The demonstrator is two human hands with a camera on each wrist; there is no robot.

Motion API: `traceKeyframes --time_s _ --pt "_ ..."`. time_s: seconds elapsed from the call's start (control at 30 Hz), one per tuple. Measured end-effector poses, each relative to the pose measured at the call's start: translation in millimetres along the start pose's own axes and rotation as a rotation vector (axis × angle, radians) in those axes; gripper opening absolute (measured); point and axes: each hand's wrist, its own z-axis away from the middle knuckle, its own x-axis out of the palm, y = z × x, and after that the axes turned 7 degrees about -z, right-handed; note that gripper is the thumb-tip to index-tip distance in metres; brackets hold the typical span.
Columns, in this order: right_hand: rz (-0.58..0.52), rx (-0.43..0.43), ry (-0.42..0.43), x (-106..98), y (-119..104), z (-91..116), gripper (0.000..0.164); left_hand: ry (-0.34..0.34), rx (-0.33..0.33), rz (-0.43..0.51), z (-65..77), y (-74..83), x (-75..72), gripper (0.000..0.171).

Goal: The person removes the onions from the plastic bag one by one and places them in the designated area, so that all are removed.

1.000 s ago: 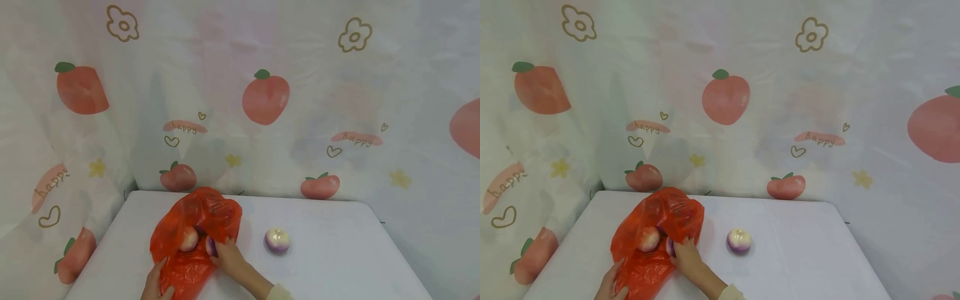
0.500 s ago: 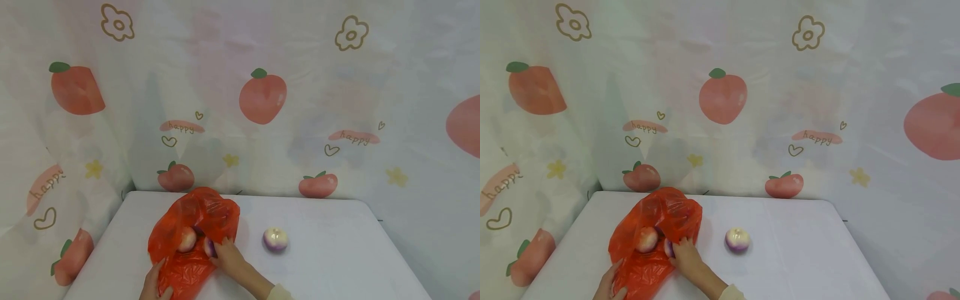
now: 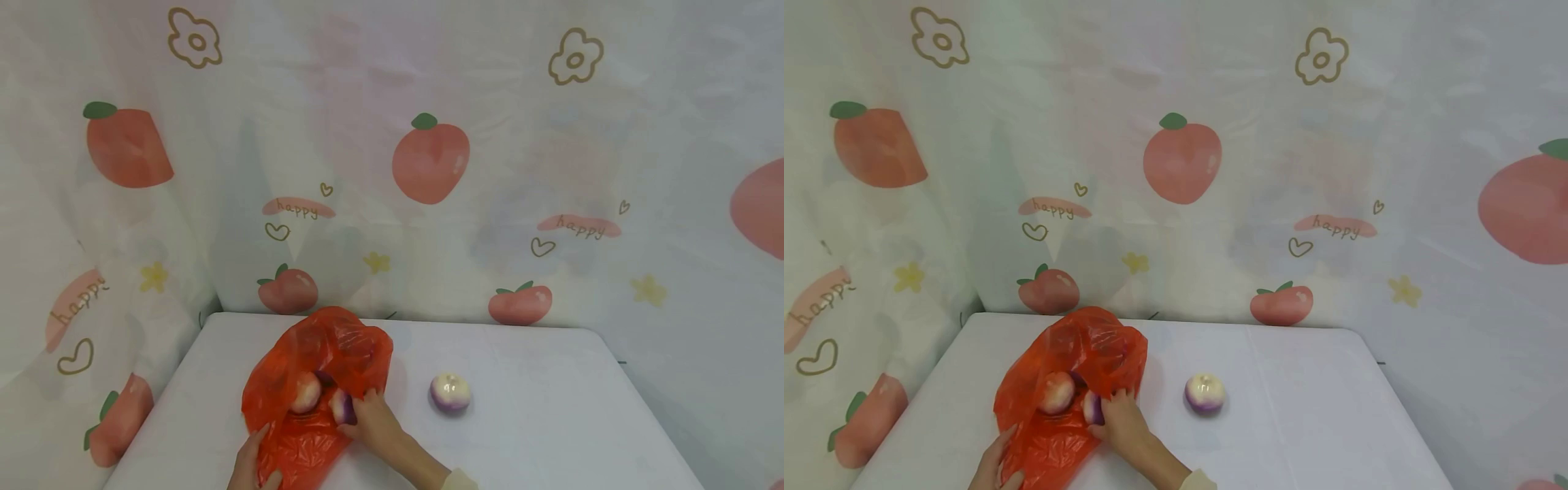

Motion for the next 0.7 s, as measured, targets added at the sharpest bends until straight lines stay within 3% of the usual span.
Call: traceKeyframes --time_s 0.23,0.6,0.7 --pt "-0.091 0.044 0.0 0 0 0 0.064 -0.011 -0.013 0.011 1.4 2.5 2.1 0.074" --pt "-0.102 -0.02 0.044 -6 -3 9 0.075 -0.005 0.025 -0.002 -0.6 -3.4 2.3 0.072" --pt "-0.105 -0.04 0.064 -7 -4 13 0.081 0.011 0.068 -0.012 -0.8 -4.4 1.9 0.069"
